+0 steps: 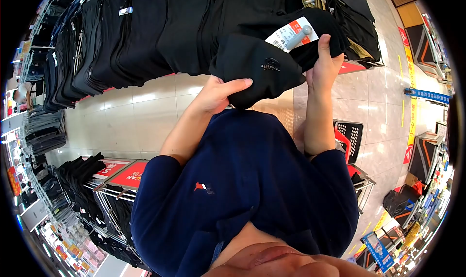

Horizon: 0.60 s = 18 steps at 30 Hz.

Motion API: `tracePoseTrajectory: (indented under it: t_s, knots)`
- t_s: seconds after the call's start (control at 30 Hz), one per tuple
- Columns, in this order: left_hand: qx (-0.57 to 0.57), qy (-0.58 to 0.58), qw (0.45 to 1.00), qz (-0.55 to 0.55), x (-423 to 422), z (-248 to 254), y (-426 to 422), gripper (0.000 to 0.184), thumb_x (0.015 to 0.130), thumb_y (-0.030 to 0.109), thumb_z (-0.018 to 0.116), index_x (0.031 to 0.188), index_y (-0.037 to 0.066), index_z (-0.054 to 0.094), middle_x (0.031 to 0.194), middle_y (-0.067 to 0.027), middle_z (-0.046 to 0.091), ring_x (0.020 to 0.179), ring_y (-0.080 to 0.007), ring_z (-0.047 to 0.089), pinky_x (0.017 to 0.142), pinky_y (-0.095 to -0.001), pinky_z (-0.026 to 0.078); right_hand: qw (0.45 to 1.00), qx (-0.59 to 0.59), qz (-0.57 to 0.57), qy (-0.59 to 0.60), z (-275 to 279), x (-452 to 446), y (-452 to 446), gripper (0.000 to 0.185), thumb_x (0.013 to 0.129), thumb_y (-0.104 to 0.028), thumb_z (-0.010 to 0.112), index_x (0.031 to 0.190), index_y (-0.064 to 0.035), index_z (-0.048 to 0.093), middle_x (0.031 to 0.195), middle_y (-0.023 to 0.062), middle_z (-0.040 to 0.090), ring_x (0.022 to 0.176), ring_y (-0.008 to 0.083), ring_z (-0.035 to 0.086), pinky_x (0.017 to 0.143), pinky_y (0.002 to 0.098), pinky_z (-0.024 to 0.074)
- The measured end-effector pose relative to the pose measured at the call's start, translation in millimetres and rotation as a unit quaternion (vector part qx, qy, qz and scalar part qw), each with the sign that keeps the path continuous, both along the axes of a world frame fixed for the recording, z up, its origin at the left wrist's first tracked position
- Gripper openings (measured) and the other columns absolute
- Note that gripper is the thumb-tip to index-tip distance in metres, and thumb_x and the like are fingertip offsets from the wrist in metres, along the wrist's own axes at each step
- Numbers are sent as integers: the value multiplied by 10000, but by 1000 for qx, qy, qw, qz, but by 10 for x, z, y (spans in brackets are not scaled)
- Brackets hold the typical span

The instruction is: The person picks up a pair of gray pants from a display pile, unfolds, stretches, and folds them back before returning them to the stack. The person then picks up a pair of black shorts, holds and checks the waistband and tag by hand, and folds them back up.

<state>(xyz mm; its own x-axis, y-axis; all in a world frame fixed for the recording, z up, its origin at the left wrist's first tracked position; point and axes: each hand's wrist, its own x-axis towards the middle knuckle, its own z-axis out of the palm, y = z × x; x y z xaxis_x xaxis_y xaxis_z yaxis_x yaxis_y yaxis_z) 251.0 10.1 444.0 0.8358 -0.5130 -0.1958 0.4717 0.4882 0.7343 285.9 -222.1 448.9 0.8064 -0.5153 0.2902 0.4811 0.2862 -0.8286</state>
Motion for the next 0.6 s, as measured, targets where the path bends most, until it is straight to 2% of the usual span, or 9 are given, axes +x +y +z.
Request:
tracePoseTrajectory:
  t_s: [0.37,0.43,0.57,0.6]
  knots:
    - [7,1,1000,2,-5,-13,-23,460,818,-43,647,1257,-36,510,1182,-123,607,1072,-211,602,913,-343,496,1000,-5,-3,5,-67,6,-89,279,902,-178,675,1084,23,610,1055,36,631,957,94,549,890,237,416]
    - [4,2,1000,5,-4,-17,-26,455,817,-51,643,1253,-32,516,1187,-123,605,1072,-217,604,913,-344,497,1000,-25,6,-7,-80,9,-124,303,939,-151,608,1175,36,573,1153,103,620,1039,170,586,928,295,457]
    - [27,-12,1000,1,13,-106,87,485,814,-24,670,1270,-39,507,1199,-120,603,1093,-201,587,938,-329,476,999,-31,-11,-5,-10,38,-179,319,938,-175,611,1181,28,567,1149,91,621,1037,176,587,925,299,461]
    - [65,-59,995,-54,45,-218,182,512,811,2,690,1284,-40,499,1204,-114,603,1108,-190,573,950,-320,462,999,-4,-44,7,45,57,-220,327,940,-187,608,1188,22,561,1150,88,622,1036,180,591,920,301,465]
